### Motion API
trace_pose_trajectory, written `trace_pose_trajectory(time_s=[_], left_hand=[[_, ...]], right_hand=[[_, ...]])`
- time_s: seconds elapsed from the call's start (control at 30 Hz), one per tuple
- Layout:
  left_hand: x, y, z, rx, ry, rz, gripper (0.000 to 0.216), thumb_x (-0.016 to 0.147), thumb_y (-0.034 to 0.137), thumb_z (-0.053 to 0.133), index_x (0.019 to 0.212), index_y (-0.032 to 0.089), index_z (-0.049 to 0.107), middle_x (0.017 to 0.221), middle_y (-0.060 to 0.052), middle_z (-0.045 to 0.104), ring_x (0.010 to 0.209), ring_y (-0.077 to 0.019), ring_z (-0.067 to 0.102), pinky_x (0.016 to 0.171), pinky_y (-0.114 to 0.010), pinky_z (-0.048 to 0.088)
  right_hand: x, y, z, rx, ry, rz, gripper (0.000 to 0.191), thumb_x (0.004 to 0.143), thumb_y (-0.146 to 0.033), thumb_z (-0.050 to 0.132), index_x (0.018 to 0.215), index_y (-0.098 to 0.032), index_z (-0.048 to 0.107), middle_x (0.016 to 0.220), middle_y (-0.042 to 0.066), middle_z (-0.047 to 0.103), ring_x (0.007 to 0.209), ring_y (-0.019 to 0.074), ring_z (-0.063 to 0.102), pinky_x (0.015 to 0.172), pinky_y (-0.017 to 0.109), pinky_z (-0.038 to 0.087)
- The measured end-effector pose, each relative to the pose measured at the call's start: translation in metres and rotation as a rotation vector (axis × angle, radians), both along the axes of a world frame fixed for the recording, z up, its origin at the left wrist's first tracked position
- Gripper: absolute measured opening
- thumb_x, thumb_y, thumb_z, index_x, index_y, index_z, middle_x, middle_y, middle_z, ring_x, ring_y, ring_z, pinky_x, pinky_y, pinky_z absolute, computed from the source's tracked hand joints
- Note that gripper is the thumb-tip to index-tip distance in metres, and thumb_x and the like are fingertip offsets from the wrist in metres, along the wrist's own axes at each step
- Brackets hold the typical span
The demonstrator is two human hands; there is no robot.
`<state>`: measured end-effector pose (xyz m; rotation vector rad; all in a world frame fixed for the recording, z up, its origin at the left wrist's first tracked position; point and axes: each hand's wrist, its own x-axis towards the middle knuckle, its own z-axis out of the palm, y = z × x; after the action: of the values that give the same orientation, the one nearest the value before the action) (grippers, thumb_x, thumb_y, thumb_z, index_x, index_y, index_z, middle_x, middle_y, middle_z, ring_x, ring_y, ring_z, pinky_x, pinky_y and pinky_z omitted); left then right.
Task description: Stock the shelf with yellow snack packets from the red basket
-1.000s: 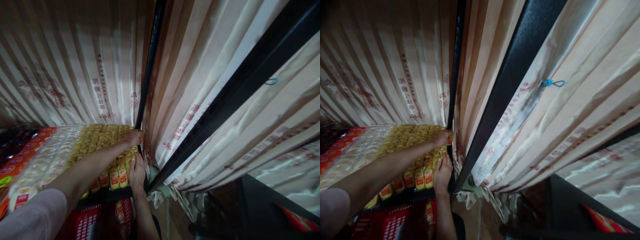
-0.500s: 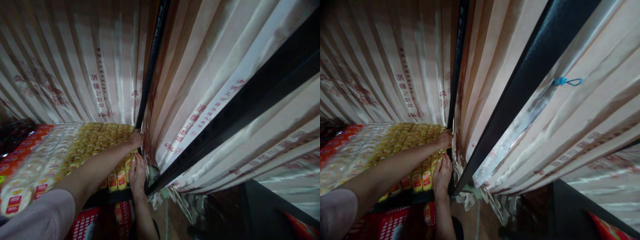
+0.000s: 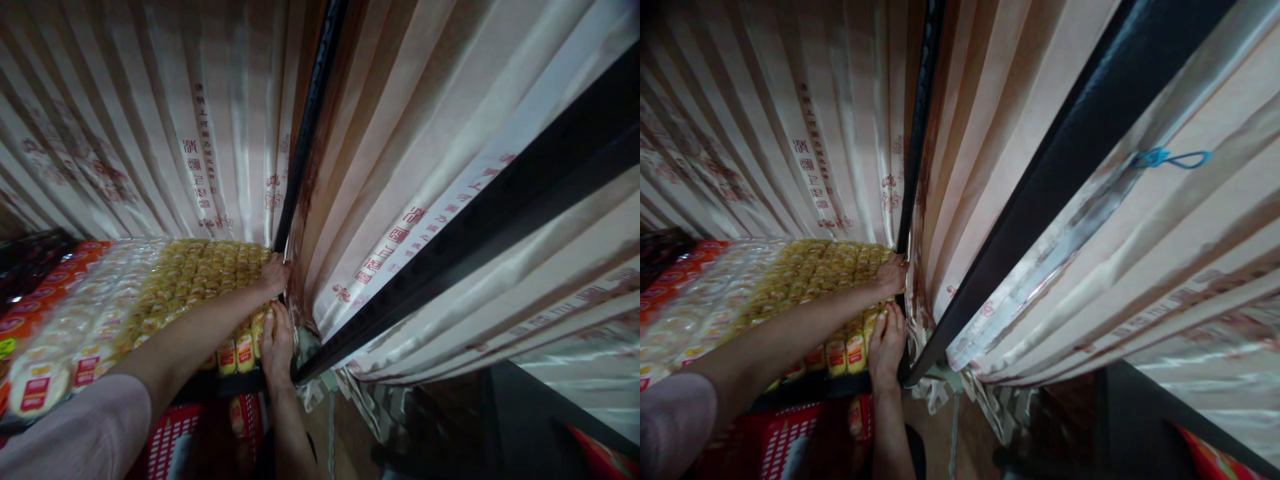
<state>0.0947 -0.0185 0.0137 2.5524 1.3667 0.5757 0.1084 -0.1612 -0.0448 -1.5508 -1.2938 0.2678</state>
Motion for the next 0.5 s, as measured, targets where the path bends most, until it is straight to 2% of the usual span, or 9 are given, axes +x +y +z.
trace_pose_trajectory(time_s=[0.13, 0.2, 0.27, 0.37, 0.5], left_hand=[[-0.018, -0.035, 0.018, 0.079, -0.083, -0.078, 0.03, 0.079, 0.007, 0.04, 0.101, 0.013, 0.06, 0.106, -0.012, 0.055, 0.106, -0.0239, 0.044, 0.088, -0.034, 0.04], [-0.034, -0.063, 0.022, 0.142, -0.233, -0.149, 0.029, 0.08, 0.009, 0.04, 0.099, 0.015, 0.06, 0.103, -0.008, 0.057, 0.102, -0.0199, 0.048, 0.091, -0.033, 0.04], [-0.056, -0.099, 0.02, 0.181, -0.415, -0.157, 0.028, 0.08, 0.008, 0.038, 0.097, 0.017, 0.06, 0.098, -0.006, 0.059, 0.098, -0.0171, 0.051, 0.09, -0.031, 0.042], [-0.098, -0.163, 0.0, 0.184, -0.641, -0.136, 0.02, 0.081, 0.011, 0.039, 0.084, 0.018, 0.058, 0.085, -0.004, 0.06, 0.084, -0.0146, 0.055, 0.077, -0.028, 0.046], [-0.155, -0.241, -0.055, -0.073, -0.668, -0.111, 0.02, 0.081, 0.011, 0.038, 0.077, 0.018, 0.056, 0.075, -0.003, 0.058, 0.073, -0.012, 0.055, 0.066, -0.022, 0.045]], right_hand=[[-0.001, -0.009, 0.005, 0.03, -0.017, -0.035, 0.04, 0.089, -0.034, 0.036, 0.116, -0.012, 0.057, 0.129, 0.016, 0.049, 0.122, 0.0232, 0.042, 0.102, 0.041, 0.032], [-0.005, -0.022, 0.006, 0.065, 0.008, -0.056, 0.041, 0.089, -0.035, 0.036, 0.117, -0.012, 0.055, 0.128, 0.017, 0.05, 0.121, 0.0232, 0.043, 0.101, 0.042, 0.034], [-0.013, -0.041, 0.005, 0.1, 0.09, -0.068, 0.039, 0.089, -0.036, 0.036, 0.116, -0.013, 0.053, 0.12, 0.015, 0.055, 0.114, 0.0217, 0.049, 0.097, 0.041, 0.038], [-0.03, -0.082, -0.004, 0.057, 0.274, -0.05, 0.033, 0.089, -0.036, 0.038, 0.108, -0.015, 0.055, 0.107, 0.011, 0.062, 0.1, 0.0187, 0.058, 0.086, 0.034, 0.046], [-0.054, -0.133, -0.032, -0.187, 0.398, 0.06, 0.033, 0.088, -0.039, 0.038, 0.096, -0.017, 0.06, 0.087, 0.007, 0.067, 0.079, 0.0162, 0.063, 0.07, 0.026, 0.049]])
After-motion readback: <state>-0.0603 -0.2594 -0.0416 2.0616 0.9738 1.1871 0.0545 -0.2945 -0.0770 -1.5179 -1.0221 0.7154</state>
